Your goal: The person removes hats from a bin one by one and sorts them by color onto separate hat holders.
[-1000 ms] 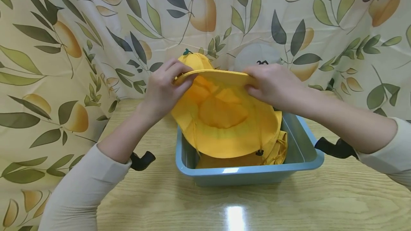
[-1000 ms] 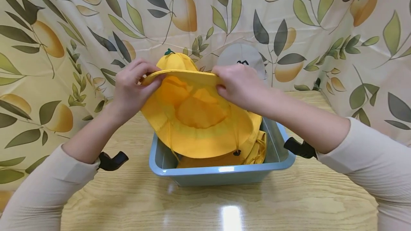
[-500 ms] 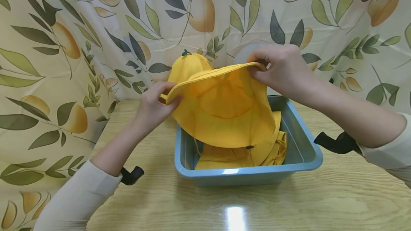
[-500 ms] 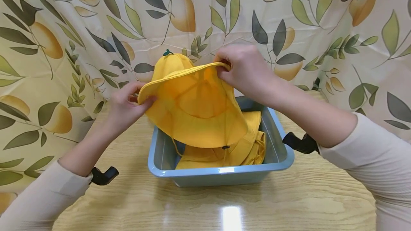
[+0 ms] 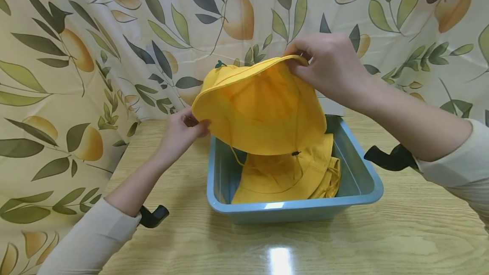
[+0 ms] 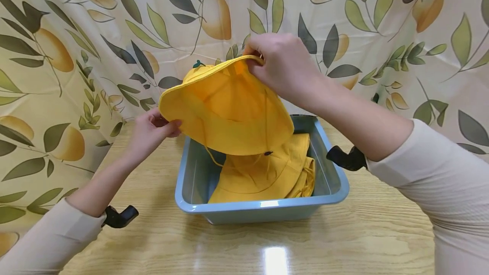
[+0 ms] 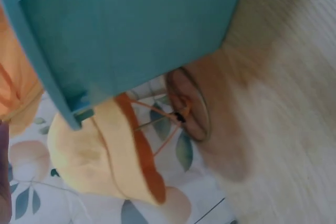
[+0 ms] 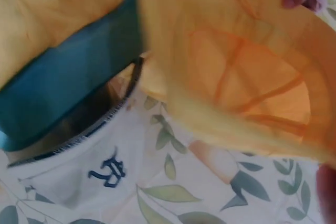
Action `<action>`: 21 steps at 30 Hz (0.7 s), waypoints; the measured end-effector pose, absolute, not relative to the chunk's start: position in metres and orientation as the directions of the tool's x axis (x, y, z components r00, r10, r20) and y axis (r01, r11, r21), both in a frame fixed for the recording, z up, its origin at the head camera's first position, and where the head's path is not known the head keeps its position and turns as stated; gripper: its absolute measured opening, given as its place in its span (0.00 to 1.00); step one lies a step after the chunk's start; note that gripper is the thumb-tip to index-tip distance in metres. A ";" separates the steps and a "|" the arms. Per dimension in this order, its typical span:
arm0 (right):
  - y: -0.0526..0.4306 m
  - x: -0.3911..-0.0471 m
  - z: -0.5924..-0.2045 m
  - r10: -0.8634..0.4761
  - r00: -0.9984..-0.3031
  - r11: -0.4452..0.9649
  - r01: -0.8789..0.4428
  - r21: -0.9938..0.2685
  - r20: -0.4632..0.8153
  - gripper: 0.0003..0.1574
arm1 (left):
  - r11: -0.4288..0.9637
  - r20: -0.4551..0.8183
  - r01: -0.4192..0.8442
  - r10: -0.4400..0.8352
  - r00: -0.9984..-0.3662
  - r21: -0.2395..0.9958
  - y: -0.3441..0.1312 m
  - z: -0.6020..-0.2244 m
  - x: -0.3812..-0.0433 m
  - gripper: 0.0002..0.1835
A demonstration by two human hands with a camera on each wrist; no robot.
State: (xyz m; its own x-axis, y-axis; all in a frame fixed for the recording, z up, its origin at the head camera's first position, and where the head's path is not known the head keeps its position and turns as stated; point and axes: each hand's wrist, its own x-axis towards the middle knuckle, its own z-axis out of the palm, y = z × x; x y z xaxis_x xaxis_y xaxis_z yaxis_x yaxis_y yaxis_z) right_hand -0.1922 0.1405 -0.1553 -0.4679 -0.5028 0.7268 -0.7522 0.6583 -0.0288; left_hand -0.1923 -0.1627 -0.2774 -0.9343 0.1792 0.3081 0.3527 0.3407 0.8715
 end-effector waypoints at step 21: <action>0.105 -0.213 -0.131 -0.514 -0.535 0.752 -0.657 0.051 0.670 0.06 | 0.494 0.834 0.698 -0.112 -0.540 0.518 -0.194 -0.213 -0.184 0.11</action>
State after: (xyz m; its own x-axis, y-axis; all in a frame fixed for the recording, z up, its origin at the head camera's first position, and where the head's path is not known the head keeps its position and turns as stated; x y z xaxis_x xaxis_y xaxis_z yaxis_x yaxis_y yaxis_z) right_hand -0.2128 0.1051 -0.1309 -0.5354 -0.5139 0.6703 -0.6574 0.7518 0.0514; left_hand -0.1840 -0.1945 -0.2130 -0.5399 -0.1125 0.8342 0.6978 0.4944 0.5183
